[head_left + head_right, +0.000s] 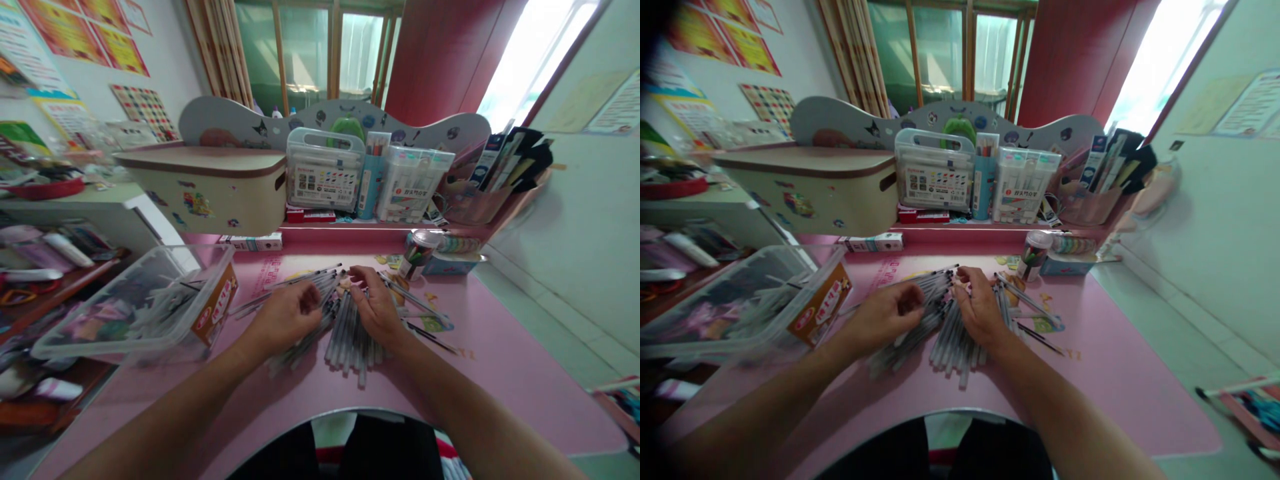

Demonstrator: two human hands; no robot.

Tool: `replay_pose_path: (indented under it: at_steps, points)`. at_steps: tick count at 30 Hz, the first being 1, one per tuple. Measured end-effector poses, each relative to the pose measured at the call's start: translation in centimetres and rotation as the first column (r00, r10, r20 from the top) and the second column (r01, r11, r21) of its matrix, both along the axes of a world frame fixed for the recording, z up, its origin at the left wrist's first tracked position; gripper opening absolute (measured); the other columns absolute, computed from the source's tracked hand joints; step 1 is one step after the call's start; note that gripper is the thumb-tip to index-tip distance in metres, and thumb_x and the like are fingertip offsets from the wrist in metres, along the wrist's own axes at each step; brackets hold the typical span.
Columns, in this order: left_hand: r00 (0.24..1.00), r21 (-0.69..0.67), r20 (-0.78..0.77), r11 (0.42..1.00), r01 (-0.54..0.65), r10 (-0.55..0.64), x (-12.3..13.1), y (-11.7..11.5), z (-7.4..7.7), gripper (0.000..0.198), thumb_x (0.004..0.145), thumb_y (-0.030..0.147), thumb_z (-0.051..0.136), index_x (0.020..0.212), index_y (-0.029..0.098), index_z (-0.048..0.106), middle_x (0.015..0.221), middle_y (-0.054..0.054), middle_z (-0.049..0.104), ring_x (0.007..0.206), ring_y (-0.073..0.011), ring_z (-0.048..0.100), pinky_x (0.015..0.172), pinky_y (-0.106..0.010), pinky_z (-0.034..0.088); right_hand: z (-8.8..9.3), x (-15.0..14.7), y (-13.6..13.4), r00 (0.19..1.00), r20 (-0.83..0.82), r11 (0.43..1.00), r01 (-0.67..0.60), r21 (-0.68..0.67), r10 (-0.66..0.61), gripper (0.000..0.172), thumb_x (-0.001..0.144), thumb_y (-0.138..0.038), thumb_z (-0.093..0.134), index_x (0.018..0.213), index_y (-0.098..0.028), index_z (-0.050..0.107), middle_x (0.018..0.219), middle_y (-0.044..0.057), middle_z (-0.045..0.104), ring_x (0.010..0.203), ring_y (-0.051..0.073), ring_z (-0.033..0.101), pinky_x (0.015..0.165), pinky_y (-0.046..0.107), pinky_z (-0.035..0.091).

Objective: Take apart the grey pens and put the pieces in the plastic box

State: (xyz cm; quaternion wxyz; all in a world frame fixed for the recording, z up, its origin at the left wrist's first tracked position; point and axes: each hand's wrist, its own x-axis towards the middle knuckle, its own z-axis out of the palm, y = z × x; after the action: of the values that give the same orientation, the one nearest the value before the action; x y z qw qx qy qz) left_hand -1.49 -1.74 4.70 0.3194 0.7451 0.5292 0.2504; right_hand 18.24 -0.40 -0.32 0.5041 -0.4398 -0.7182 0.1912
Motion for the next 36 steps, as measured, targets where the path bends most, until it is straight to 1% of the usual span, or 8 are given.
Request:
replay_pose_path:
  at_steps: [3, 6, 10, 12, 16, 24, 27, 36]
  points:
    - [0.878, -0.216, 0.473, 0.976, 0.038, 0.071, 0.9, 1.1, -0.2, 0.035, 0.070, 0.025, 0.065, 0.103, 0.019, 0.057, 0.073, 0.001, 0.062, 0.062, -0.0142, 0.056, 0.056, -0.025, 0.039, 0.2, 0.1, 0.1, 0.987, -0.129, 0.986, -0.115, -0.120, 0.099, 0.022, 0.094, -0.027, 0.046, 0.112, -0.019, 0.057, 0.104, 0.007, 0.063, 0.093, 0.019, 0.059, 0.084, 0.034, 0.046]
    - [0.776, -0.266, 0.616, 0.963, 0.042, 0.136, 2.0, 1.8, -0.7, 0.032, 0.070, 0.023, 0.067, 0.101, 0.017, 0.060, 0.079, -0.001, 0.065, 0.067, -0.0136, 0.059, 0.058, -0.024, 0.041, 0.2, 0.2, 0.4, 0.944, -0.249, 0.930, -0.277, -0.242, 0.216, 0.021, 0.096, -0.029, 0.043, 0.102, -0.020, 0.061, 0.095, 0.004, 0.064, 0.087, 0.017, 0.060, 0.079, 0.031, 0.046]
    - [0.778, -0.199, 0.619, 0.980, 0.016, 0.113, 2.9, 1.8, -1.3, 0.019, 0.074, 0.027, 0.068, 0.090, 0.016, 0.065, 0.080, -0.003, 0.067, 0.074, -0.0154, 0.062, 0.069, -0.027, 0.046, 0.1, 0.1, 0.4, 0.885, -0.347, 0.838, -0.427, -0.341, 0.310, 0.018, 0.091, -0.030, 0.053, 0.103, -0.020, 0.061, 0.094, 0.003, 0.063, 0.083, 0.016, 0.059, 0.071, 0.028, 0.046]
    - [0.770, -0.167, 0.630, 0.986, 0.008, 0.100, 3.1, 1.6, -1.3, 0.019, 0.076, 0.029, 0.069, 0.089, 0.015, 0.067, 0.084, -0.004, 0.069, 0.079, -0.0163, 0.063, 0.075, -0.028, 0.047, 0.2, 0.0, 0.2, 0.885, -0.321, 0.820, -0.443, -0.362, 0.336, 0.017, 0.090, -0.028, 0.056, 0.104, -0.020, 0.060, 0.088, 0.001, 0.061, 0.075, 0.014, 0.056, 0.065, 0.026, 0.043]
    - [0.729, -0.136, 0.672, 0.989, -0.053, 0.131, 2.8, 1.3, -1.2, 0.018, 0.079, 0.033, 0.067, 0.085, 0.016, 0.067, 0.078, -0.002, 0.067, 0.071, -0.0143, 0.060, 0.068, -0.026, 0.045, 0.8, -0.1, -0.2, 0.932, -0.122, 0.862, -0.362, -0.355, 0.342, 0.013, 0.093, -0.024, 0.048, 0.092, -0.019, 0.061, 0.074, -0.002, 0.054, 0.067, 0.013, 0.050, 0.064, 0.026, 0.039]
    - [0.793, -0.052, 0.609, 0.999, 0.010, 0.023, 2.4, 1.5, -2.3, 0.017, 0.082, 0.033, 0.064, 0.084, 0.017, 0.069, 0.063, 0.001, 0.058, 0.055, -0.0106, 0.047, 0.055, -0.024, 0.037, 0.5, -0.4, -0.3, 0.956, 0.071, 0.932, -0.258, -0.255, 0.284, 0.019, 0.092, -0.016, 0.044, 0.098, -0.017, 0.062, 0.095, 0.006, 0.065, 0.090, 0.020, 0.057, 0.082, 0.033, 0.042]
    - [0.805, -0.058, 0.593, 0.998, 0.039, 0.003, 2.3, 1.6, -2.6, 0.019, 0.084, 0.035, 0.062, 0.086, 0.016, 0.067, 0.064, 0.001, 0.057, 0.054, -0.0103, 0.046, 0.054, -0.024, 0.037, 0.3, -0.5, -0.4, 0.948, 0.065, 0.920, -0.284, -0.268, 0.312, 0.022, 0.094, -0.019, 0.042, 0.100, -0.019, 0.063, 0.096, 0.004, 0.066, 0.089, 0.020, 0.059, 0.082, 0.033, 0.043]
    - [0.736, -0.135, 0.676, 0.986, 0.100, 0.018, 2.1, 1.7, -3.1, 0.016, 0.083, 0.032, 0.062, 0.084, 0.016, 0.063, 0.062, 0.002, 0.055, 0.052, -0.0089, 0.045, 0.052, -0.022, 0.036, 0.9, -0.4, -0.2, 0.889, -0.114, 0.828, -0.456, -0.327, 0.444, 0.028, 0.096, -0.027, 0.042, 0.108, -0.021, 0.067, 0.095, 0.002, 0.067, 0.092, 0.019, 0.059, 0.088, 0.033, 0.044]
